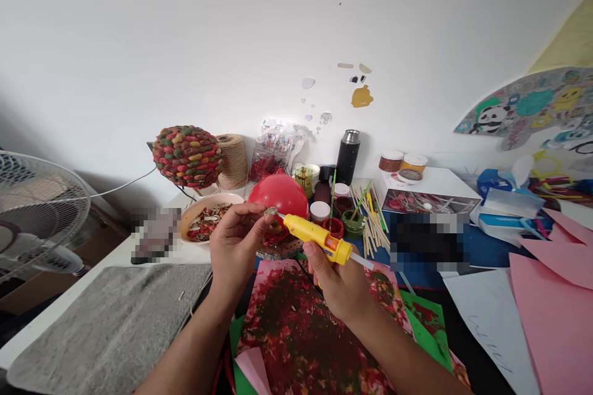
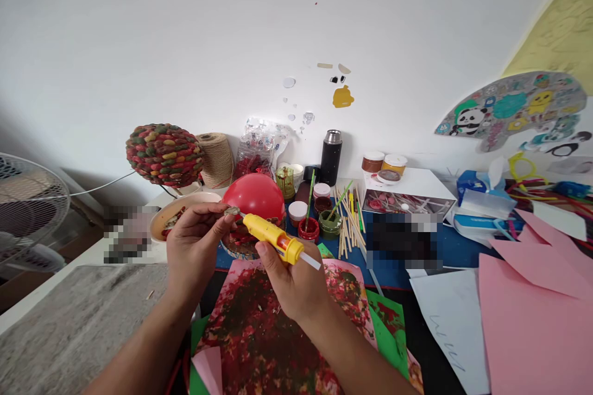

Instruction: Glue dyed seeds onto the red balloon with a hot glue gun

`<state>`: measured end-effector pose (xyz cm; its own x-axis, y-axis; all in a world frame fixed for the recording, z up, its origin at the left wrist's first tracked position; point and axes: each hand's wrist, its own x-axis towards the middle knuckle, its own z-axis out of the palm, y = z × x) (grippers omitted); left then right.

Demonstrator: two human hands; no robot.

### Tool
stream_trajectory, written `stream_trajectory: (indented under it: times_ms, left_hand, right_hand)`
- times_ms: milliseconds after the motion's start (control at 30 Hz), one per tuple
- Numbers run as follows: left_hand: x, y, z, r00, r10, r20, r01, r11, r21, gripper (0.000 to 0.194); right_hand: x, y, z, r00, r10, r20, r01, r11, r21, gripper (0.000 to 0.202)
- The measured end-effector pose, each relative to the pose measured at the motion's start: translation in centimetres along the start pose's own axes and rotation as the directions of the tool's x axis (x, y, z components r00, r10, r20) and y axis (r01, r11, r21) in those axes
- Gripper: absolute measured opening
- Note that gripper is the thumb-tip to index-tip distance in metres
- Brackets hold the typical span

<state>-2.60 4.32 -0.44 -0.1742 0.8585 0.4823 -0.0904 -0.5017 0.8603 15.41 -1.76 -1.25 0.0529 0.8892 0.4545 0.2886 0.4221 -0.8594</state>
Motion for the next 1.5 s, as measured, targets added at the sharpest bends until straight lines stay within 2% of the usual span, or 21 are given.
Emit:
stream_trajectory:
  times_ms: [767,900,1033,1133,1233,1300,1400,1433,1500]
  left_hand:
    - [0.1,-0.3,0.0,0.999,-0.011,-0.030,0.012,1.000,0.015,0.028]
    - [0.6,-0.3,-0.3,0.996,0.029,-0.083,-0.027,0.999,0.028,0.029]
    - [2.6,-0.3,-1.4,0.974,0.043,-0.223,-0.058,0.996,-0.063,0.031]
    - [4.5,-0.3,-2.9,0.919,0.027,-0.393,-0.102,0.980,-0.172,0.038]
    - [5.2,-0.2,-4.8,0.902,0.002,-0.431,-0.095,0.976,-0.194,0.040]
    - [4.8,0.0,-5.8,0.910,-0.007,-0.414,-0.051,0.990,-0.129,0.038]
    - [3.4,0.3,-6.8,0.950,-0.045,-0.310,0.054,0.998,0.021,0.037]
    - [2.8,0.5,-6.8,0.965,-0.043,-0.259,0.067,0.994,0.085,0.038]
    - [2.0,0.9,-6.6,0.990,0.017,-0.142,0.016,0.975,0.223,0.036]
  right_hand:
    - [-0.1,0.2,0.2,0.983,-0.184,-0.026,0.175,0.965,-0.193,0.050]
    - [-0.2,0.4,0.3,0.994,-0.110,-0.024,0.106,0.988,-0.115,0.054]
    - [0.2,0.9,0.0,0.996,0.083,-0.017,-0.082,0.994,0.067,0.064]
    - [0.8,1.3,-0.5,0.978,0.176,-0.112,-0.156,0.974,0.166,0.073]
    - [1.6,1.5,-1.1,0.955,0.236,-0.181,-0.189,0.951,0.245,0.076]
    - [1.9,1.5,-1.3,0.947,0.254,-0.196,-0.195,0.940,0.279,0.077]
    - [1.8,1.4,-1.3,0.957,0.236,-0.171,-0.182,0.942,0.283,0.076]
    - [1.7,1.3,-1.2,0.962,0.224,-0.158,-0.175,0.946,0.274,0.075]
    - [1.4,1.3,-1.0,0.969,0.202,-0.139,-0.163,0.954,0.253,0.074]
